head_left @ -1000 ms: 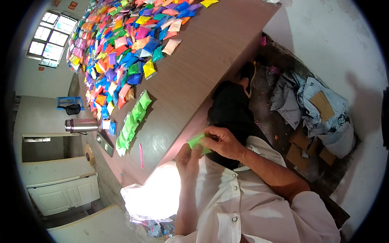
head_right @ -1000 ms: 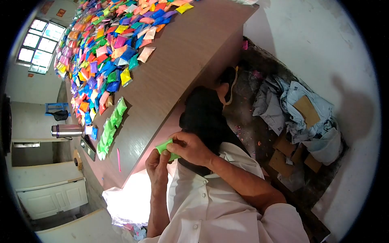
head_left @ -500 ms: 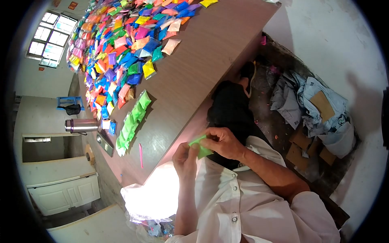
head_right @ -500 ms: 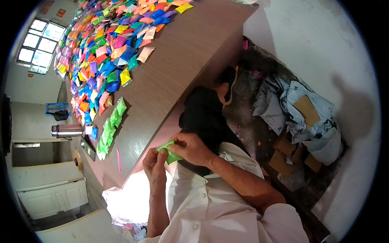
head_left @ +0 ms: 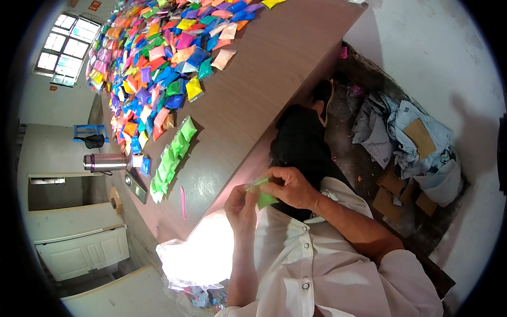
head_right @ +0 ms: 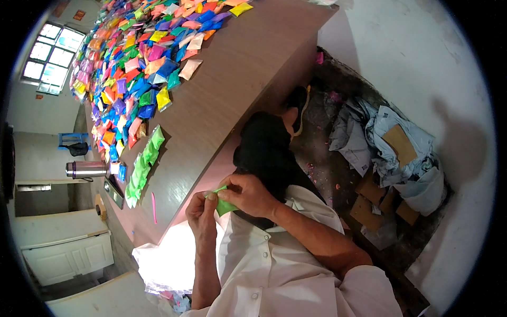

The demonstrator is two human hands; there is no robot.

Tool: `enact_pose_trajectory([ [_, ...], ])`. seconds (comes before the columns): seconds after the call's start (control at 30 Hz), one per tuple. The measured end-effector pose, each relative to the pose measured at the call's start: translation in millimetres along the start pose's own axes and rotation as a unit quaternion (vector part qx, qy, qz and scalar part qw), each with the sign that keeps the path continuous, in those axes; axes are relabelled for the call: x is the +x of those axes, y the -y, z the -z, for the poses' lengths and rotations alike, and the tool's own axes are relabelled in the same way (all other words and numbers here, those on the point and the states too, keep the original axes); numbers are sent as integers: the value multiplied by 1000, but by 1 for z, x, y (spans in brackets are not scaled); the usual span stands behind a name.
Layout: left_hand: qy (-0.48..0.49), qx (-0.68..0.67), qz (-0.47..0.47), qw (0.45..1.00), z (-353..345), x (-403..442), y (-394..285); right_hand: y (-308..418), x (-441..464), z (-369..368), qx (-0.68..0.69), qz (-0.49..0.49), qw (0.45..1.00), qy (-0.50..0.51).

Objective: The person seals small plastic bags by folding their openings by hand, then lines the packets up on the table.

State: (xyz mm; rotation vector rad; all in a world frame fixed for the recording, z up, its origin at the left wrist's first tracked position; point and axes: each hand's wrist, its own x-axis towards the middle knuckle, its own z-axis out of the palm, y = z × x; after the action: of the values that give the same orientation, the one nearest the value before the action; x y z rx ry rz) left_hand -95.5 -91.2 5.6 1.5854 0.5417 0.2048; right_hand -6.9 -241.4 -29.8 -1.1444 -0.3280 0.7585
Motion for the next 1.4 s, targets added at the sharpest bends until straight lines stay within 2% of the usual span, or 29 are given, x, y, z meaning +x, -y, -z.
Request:
enact_pose_trajectory([
  [0.07,-8,18,-36,999,1,-1,1,12,-2,-2,-37,22,999,5],
  [0.13,-18,13,-34,999,0,0,-2,15,-2,-3,-73,45,996,11],
  [0.23,-36,1,-17,999,-4,1,-1,9,-1,-3,-47,39,998,20],
  [0.3,-46,-5,-4,999,-4,1,0,0,-1,-1,19,43,999,-9],
  [0.37,7,-2,45,999,-1,-1,0,1,-1,2,21,28,999,-13],
  [0.47,32,-14,40,999,-2,-4,2,-1,0,2,33,10,999,-15],
  [0.7,4,-2,-4,1000,2,-3,3,9,1,-3,84,3,996,-16],
  [0.9,-10,-23,19,1000,-7,-2,-1,2,0,0,72,-6,997,-27],
  [0.97,34,-32,45,998,-3,-2,2,3,-2,1,52,-10,998,-28],
  [1.13,38,-19,34,999,3,-1,3,4,-1,-2,36,-6,999,-26],
  [1.23,29,-10,21,999,3,-2,1,5,0,-3,81,10,996,-21],
  [1.3,23,-7,17,1000,3,-2,1,10,-1,-1,72,-24,997,-5],
  [1.4,38,-25,30,998,-1,-2,3,3,0,2,54,-20,998,-22],
])
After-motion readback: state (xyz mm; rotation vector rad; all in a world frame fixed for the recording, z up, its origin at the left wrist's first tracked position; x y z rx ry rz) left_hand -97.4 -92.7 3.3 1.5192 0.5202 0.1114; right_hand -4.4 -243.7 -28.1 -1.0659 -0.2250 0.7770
